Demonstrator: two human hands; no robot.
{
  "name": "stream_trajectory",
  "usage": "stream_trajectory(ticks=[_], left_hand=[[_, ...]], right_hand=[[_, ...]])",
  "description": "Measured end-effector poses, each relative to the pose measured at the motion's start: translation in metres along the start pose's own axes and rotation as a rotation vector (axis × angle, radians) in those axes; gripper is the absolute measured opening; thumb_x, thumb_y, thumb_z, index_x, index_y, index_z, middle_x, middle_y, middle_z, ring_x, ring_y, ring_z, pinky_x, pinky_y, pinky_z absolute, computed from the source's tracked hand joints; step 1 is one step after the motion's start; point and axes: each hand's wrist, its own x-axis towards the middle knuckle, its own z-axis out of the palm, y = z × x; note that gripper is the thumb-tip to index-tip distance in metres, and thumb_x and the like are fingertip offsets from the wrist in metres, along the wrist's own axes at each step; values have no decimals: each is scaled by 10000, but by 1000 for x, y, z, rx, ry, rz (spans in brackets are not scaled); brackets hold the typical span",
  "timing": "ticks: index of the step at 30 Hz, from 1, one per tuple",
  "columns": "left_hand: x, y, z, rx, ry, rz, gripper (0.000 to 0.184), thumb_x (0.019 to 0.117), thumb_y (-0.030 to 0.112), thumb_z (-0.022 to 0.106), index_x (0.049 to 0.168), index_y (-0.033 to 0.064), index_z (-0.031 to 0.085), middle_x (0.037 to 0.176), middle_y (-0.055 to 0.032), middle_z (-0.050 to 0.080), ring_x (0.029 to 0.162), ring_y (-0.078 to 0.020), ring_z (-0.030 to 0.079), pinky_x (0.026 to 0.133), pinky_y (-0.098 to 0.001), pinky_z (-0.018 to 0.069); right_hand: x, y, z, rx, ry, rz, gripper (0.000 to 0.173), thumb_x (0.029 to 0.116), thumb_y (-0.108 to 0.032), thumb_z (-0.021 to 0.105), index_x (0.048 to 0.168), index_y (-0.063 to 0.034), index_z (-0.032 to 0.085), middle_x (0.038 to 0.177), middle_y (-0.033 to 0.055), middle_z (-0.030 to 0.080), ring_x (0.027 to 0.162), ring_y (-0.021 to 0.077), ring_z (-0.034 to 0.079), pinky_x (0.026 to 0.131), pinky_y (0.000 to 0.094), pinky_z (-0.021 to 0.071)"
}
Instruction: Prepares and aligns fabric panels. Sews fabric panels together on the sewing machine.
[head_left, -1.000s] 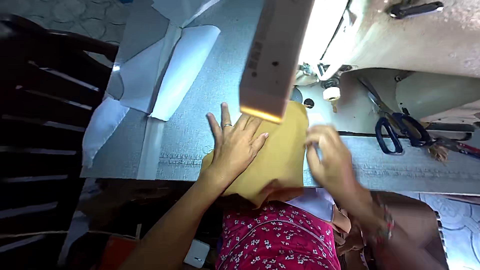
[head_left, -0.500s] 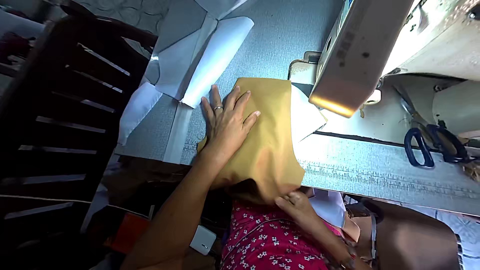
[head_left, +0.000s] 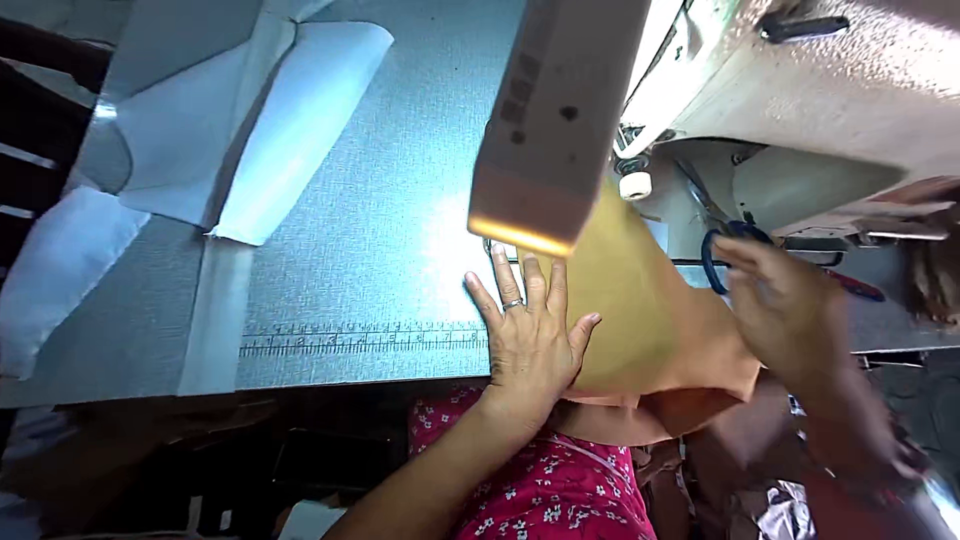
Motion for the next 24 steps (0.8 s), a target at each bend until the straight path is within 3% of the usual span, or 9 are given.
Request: stream_trajectory(ticks=[3,6,7,9,13,16,19,22,24], left_hand=[[-3,-2,-1,19,4,11,776,1027,643,300,1494,67,529,1542,-301,440,1475,-611,220,1092,-848,84],[-7,-5,-1,57,22,22,778,1031,641,278,1477,64,549,1514,-313,469,1459,-619,254,1089,-845,106],[-8,-5,-1,62,25,22,774,1031,638,280,1469,64,558,1504,-316,478,1453,-619,266,1087,-845,114],[-6,-3,-1,56,21,24,757,1032,626,297,1456,64,574,1497,-319,484,1453,-616,273,1085,-845,117],[2,2,1,25,-1,33,752,1025,637,312,1452,80,583,1503,-313,480,1456,-611,270,1092,-841,112],[6,6,3,16,4,39,726,1029,623,327,1445,92,594,1512,-292,483,1464,-601,267,1105,-830,109],[8,10,3,35,14,70,591,1033,445,373,1410,62,616,1528,-308,453,1457,-603,280,1091,-827,140],[10,3,-4,-53,-31,91,542,1027,395,424,1409,65,621,1538,-277,460,1474,-559,293,1111,-816,118],[16,-13,-16,-204,-23,100,457,1037,329,460,1367,83,660,1461,-193,577,1459,-490,379,1138,-785,152]], right_hand=[[36,-24,35,211,-105,-65,491,1047,-88,395,1537,-61,391,1386,147,641,1135,250,690,889,431,564],[61,-31,52,129,-114,-62,496,1093,-159,372,1568,-29,316,1262,269,643,1047,420,675,839,552,533],[72,-25,60,85,-87,-78,508,1084,-182,367,1555,7,338,1270,295,634,1111,452,654,914,569,508],[92,-14,69,67,-107,-107,555,1072,-231,329,1557,36,349,1493,273,510,1392,419,497,1187,530,316],[96,-15,52,-87,-154,-107,547,1097,-276,290,1566,-8,373,1593,222,412,1528,418,286,1247,591,143],[58,-51,41,-170,2,-275,412,1031,-89,433,1402,43,555,1456,262,542,1456,462,392,1187,634,288],[38,-74,67,41,95,-450,281,952,-33,535,1147,-24,737,1193,161,723,1218,338,653,1065,472,493],[36,-64,91,160,18,-373,299,992,-20,525,1218,-3,719,1281,171,698,1275,353,626,1123,466,457],[37,-55,98,152,38,-354,313,982,-9,515,1225,9,712,1318,177,680,1305,374,600,1129,488,447]])
